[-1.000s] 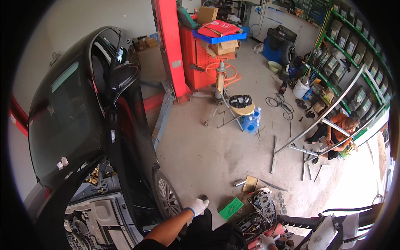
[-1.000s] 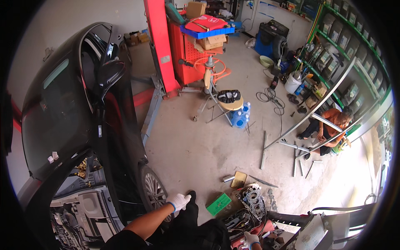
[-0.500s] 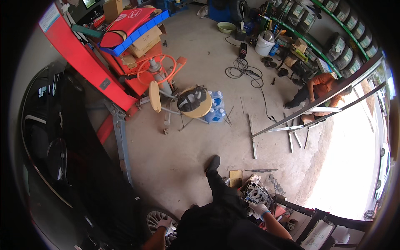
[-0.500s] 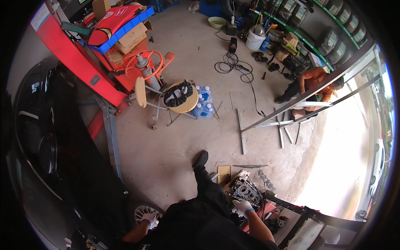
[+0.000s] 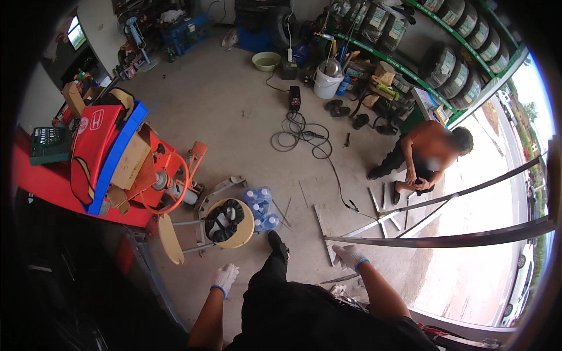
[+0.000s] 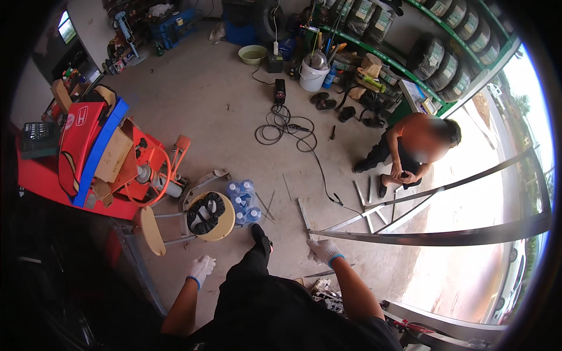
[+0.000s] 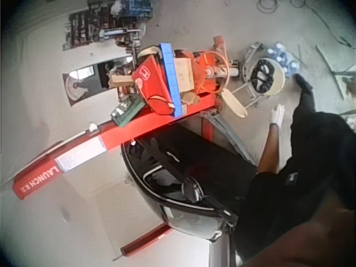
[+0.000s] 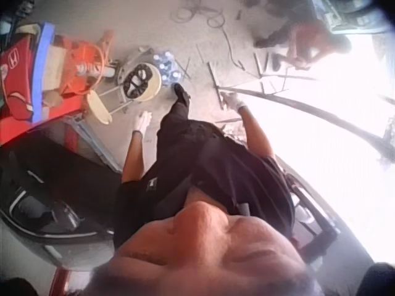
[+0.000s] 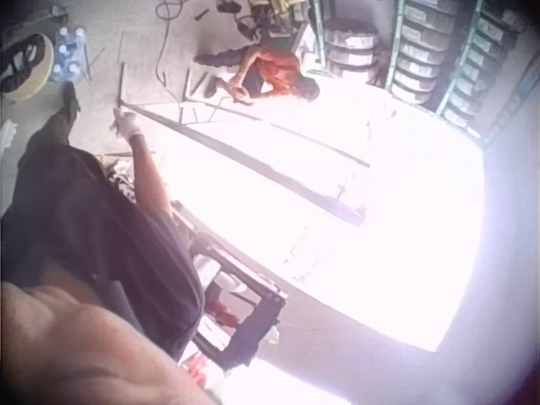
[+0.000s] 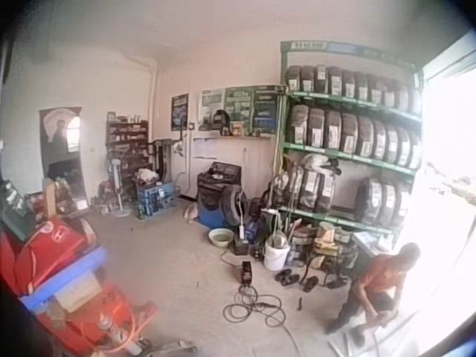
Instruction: The person puts on gloves and places a red protective cover over the front of a car with its hood open. They then use a power drill to remove bolts from the engine bay and lift off a plastic air filter housing.
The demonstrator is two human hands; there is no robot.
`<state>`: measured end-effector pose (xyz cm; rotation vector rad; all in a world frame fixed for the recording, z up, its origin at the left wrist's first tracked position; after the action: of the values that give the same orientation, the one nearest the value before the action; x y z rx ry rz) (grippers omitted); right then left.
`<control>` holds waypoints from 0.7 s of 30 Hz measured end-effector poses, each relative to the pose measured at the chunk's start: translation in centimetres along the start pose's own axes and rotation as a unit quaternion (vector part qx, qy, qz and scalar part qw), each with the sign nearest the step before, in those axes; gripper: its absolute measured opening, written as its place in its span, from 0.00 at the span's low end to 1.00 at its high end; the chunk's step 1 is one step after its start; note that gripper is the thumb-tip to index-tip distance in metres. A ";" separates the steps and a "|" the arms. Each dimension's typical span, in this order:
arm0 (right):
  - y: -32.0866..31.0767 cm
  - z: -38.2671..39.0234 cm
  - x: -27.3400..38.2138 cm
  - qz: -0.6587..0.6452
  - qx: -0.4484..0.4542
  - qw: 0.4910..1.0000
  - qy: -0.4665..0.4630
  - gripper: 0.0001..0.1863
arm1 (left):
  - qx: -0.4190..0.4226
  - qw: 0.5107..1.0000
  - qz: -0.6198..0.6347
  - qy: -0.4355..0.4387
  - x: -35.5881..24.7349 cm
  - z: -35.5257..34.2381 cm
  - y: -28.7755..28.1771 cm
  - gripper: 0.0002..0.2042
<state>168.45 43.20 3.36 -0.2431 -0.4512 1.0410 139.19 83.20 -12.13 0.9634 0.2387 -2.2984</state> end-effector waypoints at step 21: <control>-23.8 -38.5 31.2 0.105 0.005 0.994 0.022 0.25 | -0.080 0.926 -0.352 -0.112 -21.1 -25.0 3.7 0.35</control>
<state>218.21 59.42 -13.51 -0.3090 -0.3868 1.2413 167.30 100.09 -15.07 0.5694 0.7644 -2.9454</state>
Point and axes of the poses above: each hand's wrist, its own z-axis away from the middle knuckle, its own y-axis out of the palm, x = y × z, the point moved 10 cm from there along -z, towards the middle knuckle, and after that the axes turned 11 degrees about y, right-handed, at the moved point
